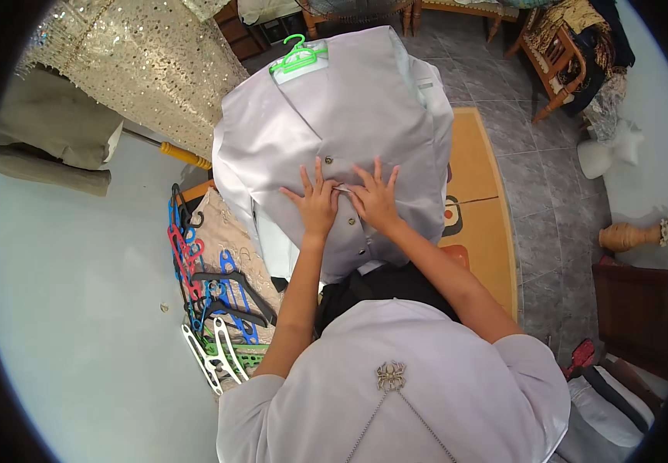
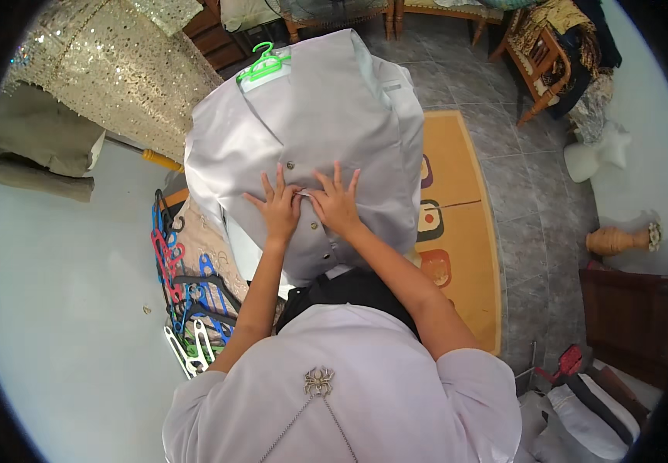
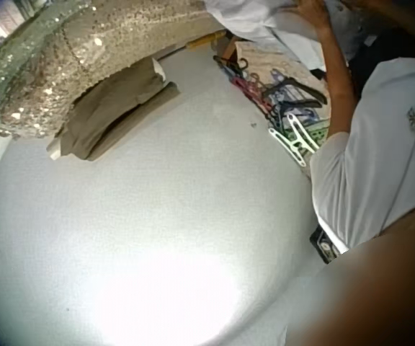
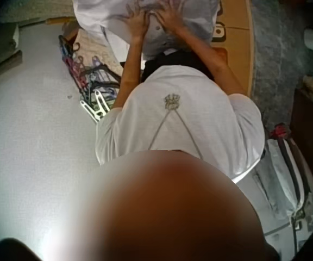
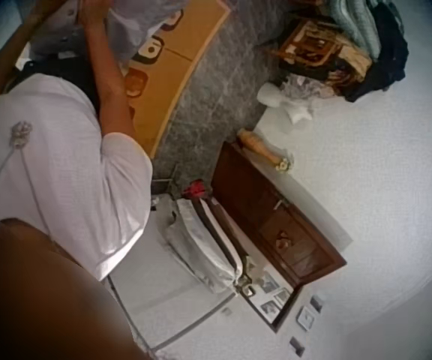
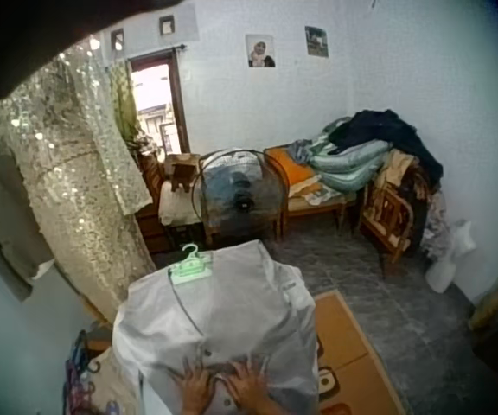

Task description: Taking a garment from a rack and securing it onto a hanger.

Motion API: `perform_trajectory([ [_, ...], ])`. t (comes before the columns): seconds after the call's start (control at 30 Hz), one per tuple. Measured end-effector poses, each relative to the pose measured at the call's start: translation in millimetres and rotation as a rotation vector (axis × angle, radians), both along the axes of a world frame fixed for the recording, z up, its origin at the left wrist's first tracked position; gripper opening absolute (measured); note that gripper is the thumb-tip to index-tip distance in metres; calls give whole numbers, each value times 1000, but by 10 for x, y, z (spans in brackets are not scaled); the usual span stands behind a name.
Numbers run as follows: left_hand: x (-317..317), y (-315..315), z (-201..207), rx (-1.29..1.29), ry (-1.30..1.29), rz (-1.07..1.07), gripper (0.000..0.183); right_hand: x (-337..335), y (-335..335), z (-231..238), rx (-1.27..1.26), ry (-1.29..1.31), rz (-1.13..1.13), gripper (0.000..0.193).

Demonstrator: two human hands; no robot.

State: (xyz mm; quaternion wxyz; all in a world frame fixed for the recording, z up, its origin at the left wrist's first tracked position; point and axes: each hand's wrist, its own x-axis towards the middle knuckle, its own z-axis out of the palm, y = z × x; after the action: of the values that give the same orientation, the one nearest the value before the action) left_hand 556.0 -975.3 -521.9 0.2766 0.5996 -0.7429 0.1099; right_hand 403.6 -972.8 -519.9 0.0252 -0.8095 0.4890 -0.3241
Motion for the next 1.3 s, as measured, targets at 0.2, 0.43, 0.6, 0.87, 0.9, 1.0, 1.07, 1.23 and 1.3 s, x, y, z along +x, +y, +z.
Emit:
perform_trajectory([
  [0.2, 83, 26, 2, 81, -52, 85, 21, -135, 350, -49, 218, 19, -53, 37],
  [0.43, 140, 61, -36, 114, 82, 153, 31, -334, 628, -193, 348, 172, -22, 33],
  [0.6, 183, 195, -11, 78, 116, 83, 24, -352, 590, -189, 198, 42, -5, 23],
  [0.87, 112, 892, -203, 182, 73, -204, 24, -443, 593, -201, 234, -21, 55, 29],
  [0.9, 78, 900, -214, 181, 103, -155, 23, -440, 582, -205, 230, -47, 85, 29],
  [1.0, 1, 866, -246, 175, 147, -78, 21, -422, 574, -216, 302, -102, 218, 29],
  [1.07, -37, 835, -262, 222, 124, -20, 17, -370, 571, -230, 270, -75, 255, 28],
  [1.23, -47, 803, -260, 192, 190, -83, 11, -284, 592, -206, 240, -54, 254, 26],
  [1.3, -50, 785, -264, 175, 185, -104, 11, -291, 591, -193, 234, -51, 257, 27],
])
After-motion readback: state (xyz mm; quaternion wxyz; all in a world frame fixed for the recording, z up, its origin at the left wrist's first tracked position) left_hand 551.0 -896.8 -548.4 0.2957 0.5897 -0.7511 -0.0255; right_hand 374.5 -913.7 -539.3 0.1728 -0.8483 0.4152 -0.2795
